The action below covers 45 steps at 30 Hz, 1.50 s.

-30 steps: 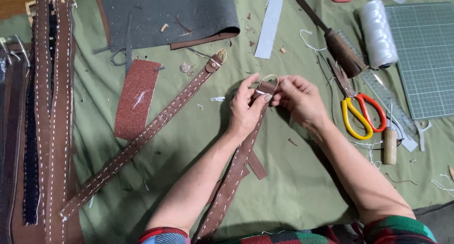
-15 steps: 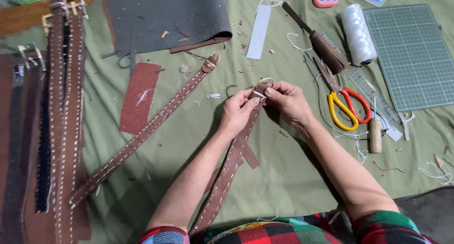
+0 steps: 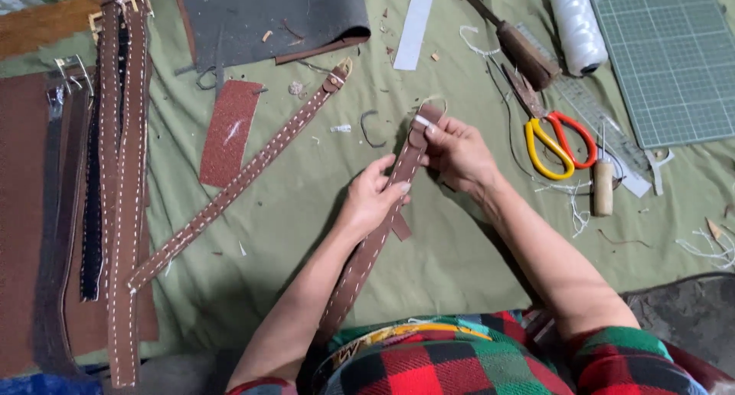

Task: Attaching a metal buckle and a leather loop to a leather strap and trimming the excess material with scissors.

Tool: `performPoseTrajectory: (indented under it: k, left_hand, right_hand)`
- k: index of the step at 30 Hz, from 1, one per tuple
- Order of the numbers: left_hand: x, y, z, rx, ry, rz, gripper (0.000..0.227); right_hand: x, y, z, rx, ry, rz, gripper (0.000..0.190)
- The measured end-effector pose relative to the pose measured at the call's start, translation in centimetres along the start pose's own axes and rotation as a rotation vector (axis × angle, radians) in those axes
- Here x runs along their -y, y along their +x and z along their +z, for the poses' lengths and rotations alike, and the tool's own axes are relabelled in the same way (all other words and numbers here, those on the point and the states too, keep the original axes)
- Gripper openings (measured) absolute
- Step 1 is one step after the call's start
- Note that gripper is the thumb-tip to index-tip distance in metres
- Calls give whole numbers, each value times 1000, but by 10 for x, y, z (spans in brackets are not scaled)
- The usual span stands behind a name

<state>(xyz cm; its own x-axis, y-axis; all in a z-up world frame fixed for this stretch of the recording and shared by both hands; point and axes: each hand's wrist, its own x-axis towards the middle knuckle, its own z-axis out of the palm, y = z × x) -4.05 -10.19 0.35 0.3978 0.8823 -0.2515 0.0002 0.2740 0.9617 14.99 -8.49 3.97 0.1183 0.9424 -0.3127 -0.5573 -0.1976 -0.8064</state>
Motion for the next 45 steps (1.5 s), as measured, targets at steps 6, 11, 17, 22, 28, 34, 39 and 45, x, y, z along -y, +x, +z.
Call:
performPoseTrajectory:
  k: [6,11,17,22,28,34,39,45]
  left_hand:
    - [-14,-81,-11,133,-50,-73,53]
    - [-45,-143,-14,179,103,-365,33]
    - [-5,-199,-83,144,245,-407,19]
    - [-60,-238,-139,-163,391,-434,42]
    - [-127,-252,-161,-637,1121,-487,68]
    - [-95,-113,-115,-654,999,613,35]
    - [-34,47,1,-371,635,929,48]
    - [-16,104,63,-303,747,838,70]
  right_hand:
    - [-14,45,-54,-32,80,31,16]
    - [14,36,-51,-77,41,-74,14]
    - [22,44,-73,-139,120,-158,18]
    - [19,23,-52,-77,180,-114,7]
    - [11,7,-33,23,165,-111,16]
    - [-5,40,-66,-69,137,-199,19]
    - [7,28,-54,-54,99,-150,21]
    - [8,40,-69,-46,75,-74,22]
